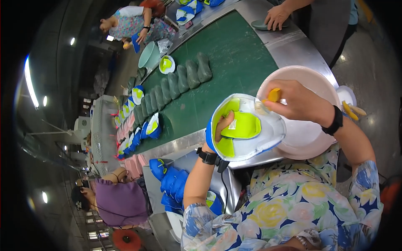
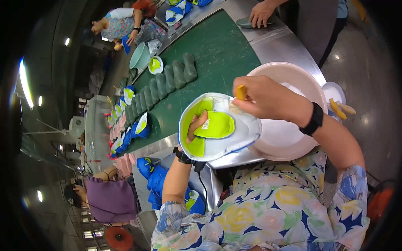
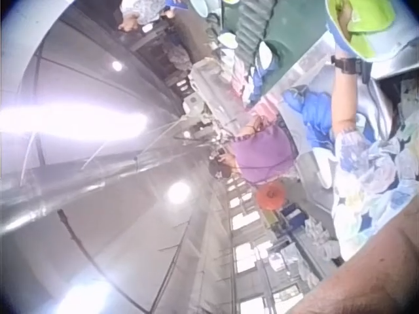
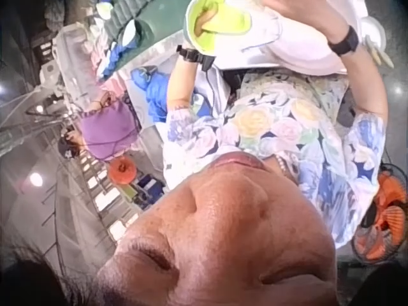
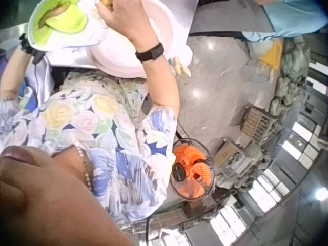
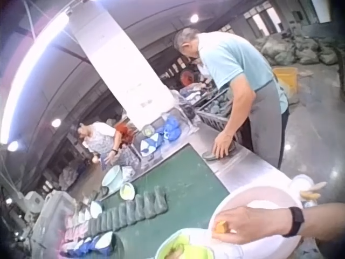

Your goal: Applying glue or adhesive to the inside of footwear uppers using a brush at a factory assembly line.

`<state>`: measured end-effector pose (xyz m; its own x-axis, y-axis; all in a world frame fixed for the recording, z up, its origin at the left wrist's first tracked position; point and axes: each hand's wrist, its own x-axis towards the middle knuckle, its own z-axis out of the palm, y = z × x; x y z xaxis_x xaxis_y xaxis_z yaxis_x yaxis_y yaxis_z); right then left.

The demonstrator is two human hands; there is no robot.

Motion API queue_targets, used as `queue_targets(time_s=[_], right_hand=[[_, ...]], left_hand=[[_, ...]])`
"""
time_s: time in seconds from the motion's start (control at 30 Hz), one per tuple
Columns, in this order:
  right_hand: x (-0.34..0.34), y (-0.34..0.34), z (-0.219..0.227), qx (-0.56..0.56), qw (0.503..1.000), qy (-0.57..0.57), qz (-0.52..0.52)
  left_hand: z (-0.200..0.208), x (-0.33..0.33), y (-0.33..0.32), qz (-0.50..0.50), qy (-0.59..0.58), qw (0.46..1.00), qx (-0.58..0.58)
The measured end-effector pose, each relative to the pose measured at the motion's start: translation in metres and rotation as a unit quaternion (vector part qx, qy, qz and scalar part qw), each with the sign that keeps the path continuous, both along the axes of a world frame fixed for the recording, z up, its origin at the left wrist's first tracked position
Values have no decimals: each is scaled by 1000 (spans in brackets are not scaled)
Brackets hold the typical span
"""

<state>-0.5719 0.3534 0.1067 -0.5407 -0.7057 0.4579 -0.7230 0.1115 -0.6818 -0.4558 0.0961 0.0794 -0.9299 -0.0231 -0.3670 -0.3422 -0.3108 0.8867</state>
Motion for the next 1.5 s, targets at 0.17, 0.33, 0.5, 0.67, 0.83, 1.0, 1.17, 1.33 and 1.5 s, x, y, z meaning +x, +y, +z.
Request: queue_targets(time_s=[0.17, 0.33, 0.5, 0.67, 0.83, 1.0, 1.17, 1.33, 1.5], right_hand=[[2, -32, 24, -122, 991, 0, -52], [-14, -48, 13, 12, 992, -81, -99], [-9, -42, -10, -50, 964, -231, -126], [-7, -32, -37, -5, 946, -292, -140], [-20, -22, -61, 5, 910, -364, -199], [-36, -10, -68, 82, 919, -325, -207], [-48, 1, -66, 81, 920, -316, -217], [-43, 12, -68, 56, 927, -310, -204], [-20, 34, -65, 62, 925, -314, -203]], left_hand=[[9, -3, -22, -48, 65, 996, -48], [-15, -7, -53, 22, 128, 989, -68], [-125, 41, -235, 286, 150, 924, -203], [-162, 48, -351, 481, 148, 863, 36], [-187, 19, -424, 593, 121, 684, -407], [-186, 61, -448, 213, -315, 670, -637], [-153, 112, -468, 203, -324, 444, -811], [-53, 227, -425, 110, -329, 513, -786], [-44, 298, -357, 233, -335, 644, -647]])
